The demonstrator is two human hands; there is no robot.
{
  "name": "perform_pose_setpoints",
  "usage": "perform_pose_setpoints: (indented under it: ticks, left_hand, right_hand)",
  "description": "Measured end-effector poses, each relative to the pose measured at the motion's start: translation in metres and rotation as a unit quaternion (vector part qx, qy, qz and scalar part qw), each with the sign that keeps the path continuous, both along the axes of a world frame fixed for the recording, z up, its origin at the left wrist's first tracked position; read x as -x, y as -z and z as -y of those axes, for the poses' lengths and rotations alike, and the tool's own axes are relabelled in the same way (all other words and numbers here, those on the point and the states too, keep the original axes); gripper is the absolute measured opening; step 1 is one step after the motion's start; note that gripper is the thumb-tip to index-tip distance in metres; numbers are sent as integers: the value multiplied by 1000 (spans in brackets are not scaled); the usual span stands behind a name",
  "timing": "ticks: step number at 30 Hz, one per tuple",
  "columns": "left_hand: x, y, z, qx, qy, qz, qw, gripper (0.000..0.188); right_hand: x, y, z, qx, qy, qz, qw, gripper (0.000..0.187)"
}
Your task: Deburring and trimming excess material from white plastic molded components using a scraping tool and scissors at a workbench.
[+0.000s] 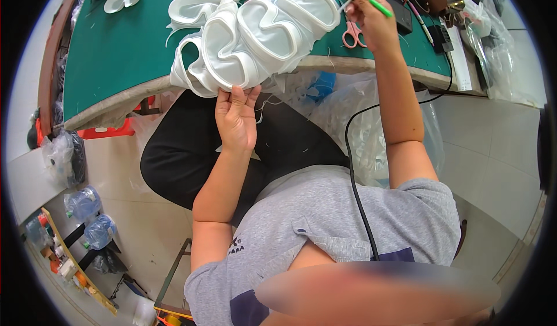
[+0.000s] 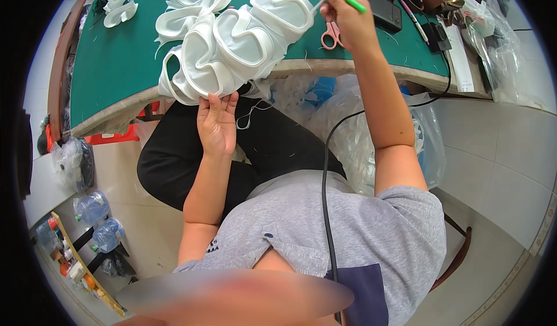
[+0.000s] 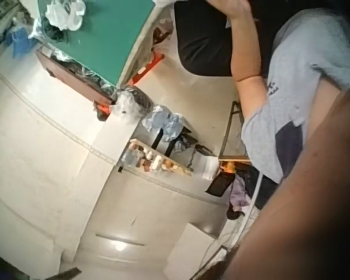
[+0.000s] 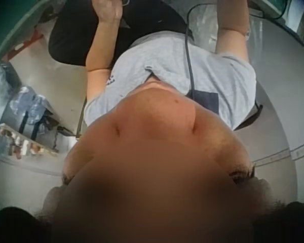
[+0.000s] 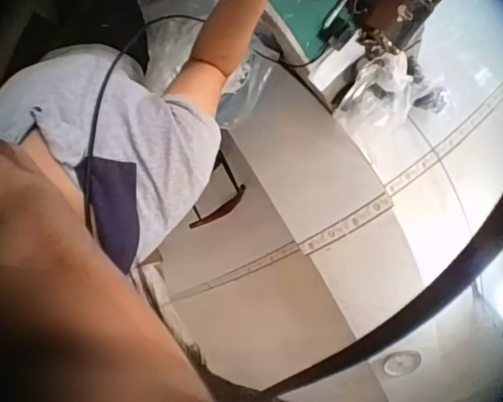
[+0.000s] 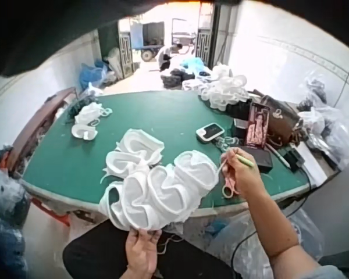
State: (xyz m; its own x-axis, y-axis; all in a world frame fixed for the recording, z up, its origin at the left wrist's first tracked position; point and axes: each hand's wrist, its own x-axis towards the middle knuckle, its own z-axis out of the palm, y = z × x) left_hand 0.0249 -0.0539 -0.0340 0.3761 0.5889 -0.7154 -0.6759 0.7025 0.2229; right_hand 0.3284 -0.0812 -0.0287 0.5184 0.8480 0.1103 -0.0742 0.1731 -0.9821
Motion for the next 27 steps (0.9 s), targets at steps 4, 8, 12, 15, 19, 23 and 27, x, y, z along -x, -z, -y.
perform_pose_setpoints:
  ticks: [4, 8, 12, 15, 19, 23, 27]
  left_hand:
    - [4, 59, 9, -343, 29, 16, 939, 34]
    - [5, 65, 6, -339, 21, -2, 940, 34]
    - [7, 64, 4, -351, 23, 17, 936, 36]
    - [2, 62, 6, -381, 18, 21, 924, 40]
    - [5, 49, 10, -432, 8, -22, 902, 46]
    - [8, 48, 6, -434, 15, -16, 901, 43]
    - [9, 50, 3, -422, -2, 6, 907, 39]
  right_hand:
    - [-36, -12, 17, -59, 108, -133, 983, 21]
    - [-91, -15, 49, -211, 221, -134, 943, 16]
    - [-57, -59, 82, -115, 138, 107, 978, 16]
    - [-16, -71, 102, 104, -108, 250, 956, 10]
    - [34, -49, 88, 150, -209, 326, 910, 17]
    - [68, -42, 65, -30, -146, 359, 921, 25]
    - [98, -32, 43, -64, -200, 214, 954, 15]
